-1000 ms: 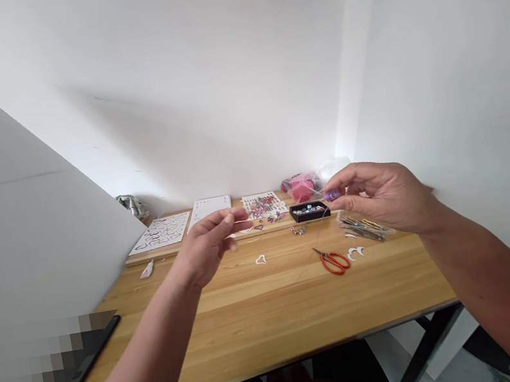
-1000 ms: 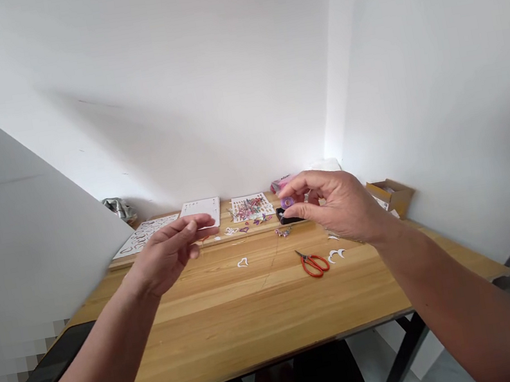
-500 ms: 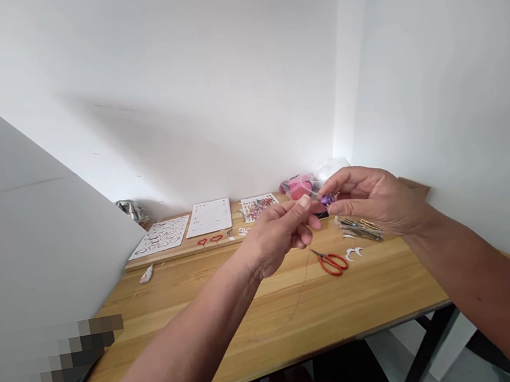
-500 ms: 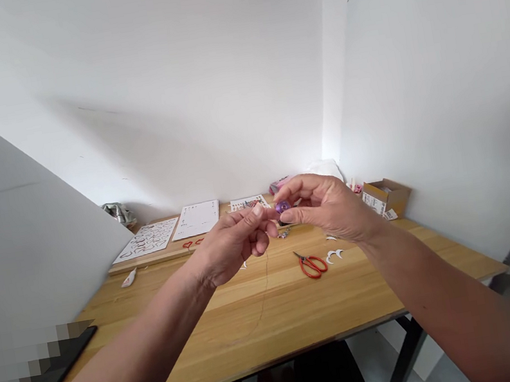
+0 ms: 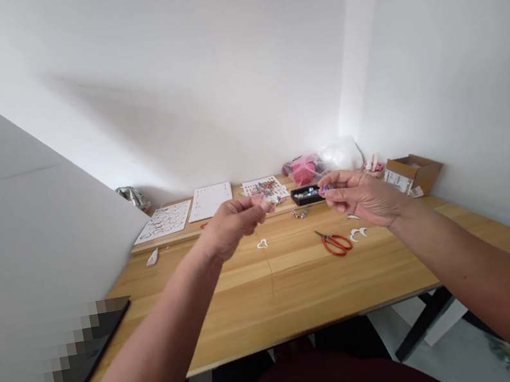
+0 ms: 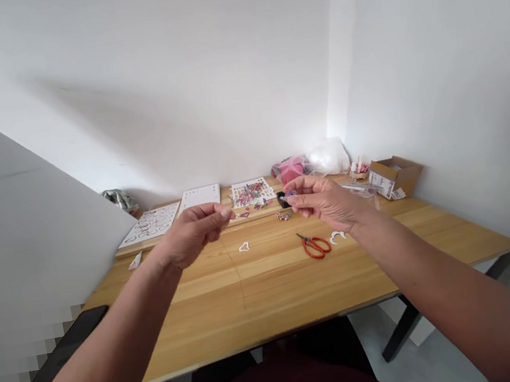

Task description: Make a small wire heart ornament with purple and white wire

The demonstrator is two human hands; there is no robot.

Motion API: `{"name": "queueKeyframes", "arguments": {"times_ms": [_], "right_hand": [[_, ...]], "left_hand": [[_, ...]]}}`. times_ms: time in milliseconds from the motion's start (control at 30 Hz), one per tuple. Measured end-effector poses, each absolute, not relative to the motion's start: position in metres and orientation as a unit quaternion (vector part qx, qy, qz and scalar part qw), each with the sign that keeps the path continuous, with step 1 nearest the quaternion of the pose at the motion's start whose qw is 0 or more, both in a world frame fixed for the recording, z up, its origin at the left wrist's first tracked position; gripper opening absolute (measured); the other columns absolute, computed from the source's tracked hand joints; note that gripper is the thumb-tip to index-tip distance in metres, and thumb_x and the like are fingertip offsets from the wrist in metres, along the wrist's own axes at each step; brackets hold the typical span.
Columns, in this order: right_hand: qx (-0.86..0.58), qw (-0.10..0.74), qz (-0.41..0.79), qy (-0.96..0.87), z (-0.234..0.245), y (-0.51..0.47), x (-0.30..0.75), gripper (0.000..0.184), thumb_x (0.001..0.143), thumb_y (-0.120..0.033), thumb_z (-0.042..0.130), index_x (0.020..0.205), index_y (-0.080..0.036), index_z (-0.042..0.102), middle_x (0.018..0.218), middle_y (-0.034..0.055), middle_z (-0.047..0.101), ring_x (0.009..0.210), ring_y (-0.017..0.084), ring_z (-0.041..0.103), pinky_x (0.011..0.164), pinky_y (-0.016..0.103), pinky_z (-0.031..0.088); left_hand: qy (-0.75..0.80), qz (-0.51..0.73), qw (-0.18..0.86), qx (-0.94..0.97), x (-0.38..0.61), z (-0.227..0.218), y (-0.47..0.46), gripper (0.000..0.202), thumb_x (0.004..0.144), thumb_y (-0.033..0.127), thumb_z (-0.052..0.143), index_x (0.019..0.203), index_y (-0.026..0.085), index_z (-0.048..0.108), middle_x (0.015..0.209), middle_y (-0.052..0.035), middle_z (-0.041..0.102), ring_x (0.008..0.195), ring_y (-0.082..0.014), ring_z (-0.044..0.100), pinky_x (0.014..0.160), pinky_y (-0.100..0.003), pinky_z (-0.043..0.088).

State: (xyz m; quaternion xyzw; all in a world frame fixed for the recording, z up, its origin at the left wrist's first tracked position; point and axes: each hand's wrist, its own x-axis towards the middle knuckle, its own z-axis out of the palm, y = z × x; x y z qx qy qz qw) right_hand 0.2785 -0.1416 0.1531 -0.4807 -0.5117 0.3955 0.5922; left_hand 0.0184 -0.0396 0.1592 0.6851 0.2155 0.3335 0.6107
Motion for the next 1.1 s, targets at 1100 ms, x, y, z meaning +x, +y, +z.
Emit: {"name": "queueKeyframes", "arguments": {"times_ms": [1100], "right_hand": [[-0.705, 0.273, 0.015, -0.654, -0.039, -0.015, 0.308, 0.019, 0.083, -0.038, 0.06, 0.084, -0.023, 0.071, 0.093, 0.008, 0.077, 0.093, 0.03, 0.064, 0.094, 0.047, 0.041]], "left_hand": [[0.403, 0.387, 0.631, 0.538, -0.05, 0.028, 0.092, 0.037, 0.065, 0.041, 0.085, 0.065, 0.012, 0.063, 0.064, 0.0011, 0.053, 0.053, -0.0037, 0.035, 0.049, -0.02, 0.022]]}}
